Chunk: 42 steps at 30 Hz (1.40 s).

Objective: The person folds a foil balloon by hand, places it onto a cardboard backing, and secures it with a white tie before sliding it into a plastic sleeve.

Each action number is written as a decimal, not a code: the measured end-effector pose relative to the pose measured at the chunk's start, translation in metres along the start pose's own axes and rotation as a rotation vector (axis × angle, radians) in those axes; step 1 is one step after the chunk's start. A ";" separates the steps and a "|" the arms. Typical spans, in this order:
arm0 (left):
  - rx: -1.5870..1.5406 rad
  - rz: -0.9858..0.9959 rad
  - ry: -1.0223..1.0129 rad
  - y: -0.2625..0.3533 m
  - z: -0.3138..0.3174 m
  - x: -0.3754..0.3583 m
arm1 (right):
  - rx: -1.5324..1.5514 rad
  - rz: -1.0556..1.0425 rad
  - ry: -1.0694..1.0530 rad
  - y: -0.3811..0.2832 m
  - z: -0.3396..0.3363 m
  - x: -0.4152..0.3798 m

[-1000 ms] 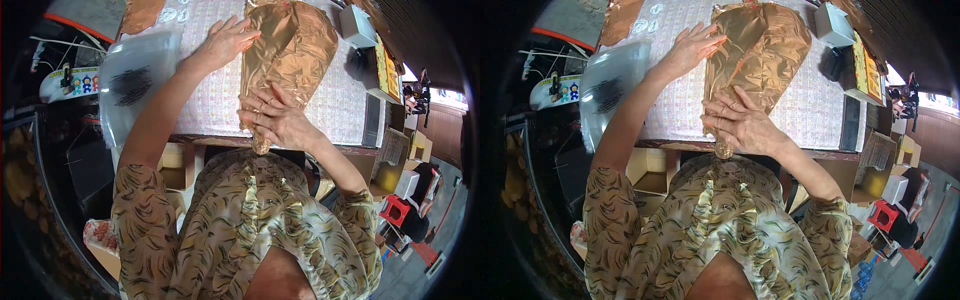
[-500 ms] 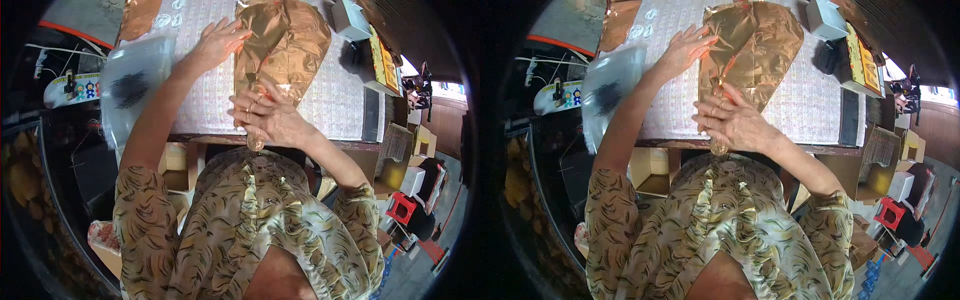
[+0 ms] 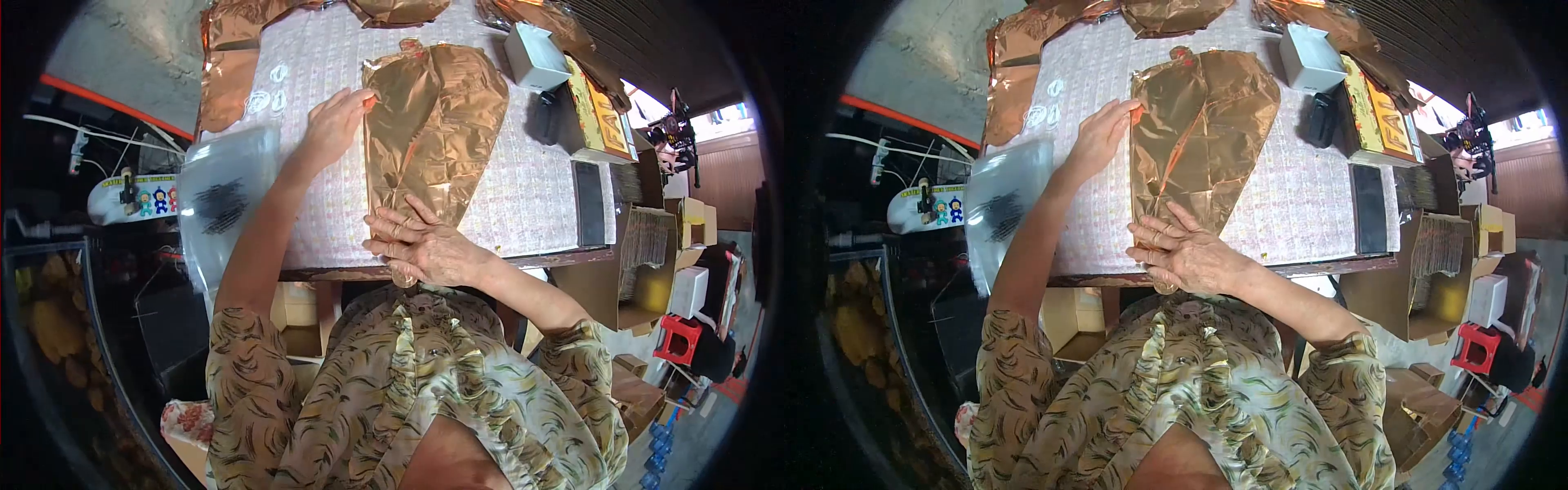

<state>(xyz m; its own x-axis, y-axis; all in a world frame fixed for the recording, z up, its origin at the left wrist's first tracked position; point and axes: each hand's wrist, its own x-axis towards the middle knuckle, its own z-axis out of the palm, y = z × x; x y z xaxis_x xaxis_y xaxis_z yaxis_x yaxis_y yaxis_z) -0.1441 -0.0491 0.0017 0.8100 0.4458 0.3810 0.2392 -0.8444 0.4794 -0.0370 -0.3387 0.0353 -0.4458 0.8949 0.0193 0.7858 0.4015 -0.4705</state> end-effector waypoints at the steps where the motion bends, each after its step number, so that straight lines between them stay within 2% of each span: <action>1: -0.102 -0.058 -0.034 0.001 -0.007 0.004 | -0.003 0.001 0.005 0.000 0.000 0.000; 3: -0.200 -0.110 -0.069 0.003 -0.016 0.013 | 0.006 0.001 0.000 0.002 0.000 0.000; 5: 0.107 -0.093 -0.057 0.002 -0.018 0.026 | 0.035 -0.002 0.051 0.002 0.003 0.000; 6: 0.107 -0.087 -0.058 0.004 -0.015 0.033 | 0.068 -0.005 0.095 0.002 0.005 0.000; 8: 0.069 0.140 -0.008 0.013 -0.001 0.045 | 0.024 -0.001 0.102 0.002 0.005 0.000; 11: -0.057 0.180 -0.076 0.021 0.021 0.049 | 0.061 0.005 0.102 0.002 0.004 -0.001; 18: 0.065 0.197 -0.161 0.033 0.046 0.063 | 0.033 0.014 0.069 0.002 0.007 -0.001; 25: 0.039 0.209 -0.137 0.028 0.052 0.061 | 0.053 0.038 0.011 0.000 0.003 0.000; 27: 0.059 0.187 -0.155 0.029 0.052 0.060 | 0.000 -0.029 0.221 0.000 -0.001 0.000; 28: 0.052 0.191 -0.153 0.029 0.052 0.061 | -0.003 -0.022 0.219 0.006 -0.012 0.003; 30: 0.071 0.181 -0.155 0.029 0.053 0.059 | 0.211 0.412 0.238 0.037 -0.051 0.011; 31: 0.065 0.182 -0.153 0.030 0.052 0.059 | 0.368 0.489 0.669 0.055 -0.073 0.012; 32: 0.078 0.173 -0.152 0.031 0.052 0.059 | 0.396 0.805 0.799 0.067 -0.102 0.019; 33: 0.090 0.166 -0.152 0.032 0.052 0.058 | 0.116 0.857 0.817 0.130 -0.098 0.013; 34: 0.086 0.170 -0.154 0.031 0.054 0.058 | -0.020 0.958 0.661 0.149 -0.119 0.012; 36: 0.105 0.188 -0.130 0.028 0.057 0.058 | -0.102 1.152 0.529 0.197 -0.125 0.021; 42: 0.130 0.209 -0.129 0.029 0.056 0.056 | -0.053 1.310 0.629 0.219 -0.134 0.056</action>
<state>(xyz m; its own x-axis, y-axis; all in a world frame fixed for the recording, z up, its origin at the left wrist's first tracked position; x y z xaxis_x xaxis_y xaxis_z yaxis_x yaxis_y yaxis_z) -0.0614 -0.0648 -0.0076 0.9084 0.2236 0.3532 0.1200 -0.9488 0.2920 0.1676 -0.1743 0.0515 0.8363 0.5482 -0.0079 0.4943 -0.7602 -0.4217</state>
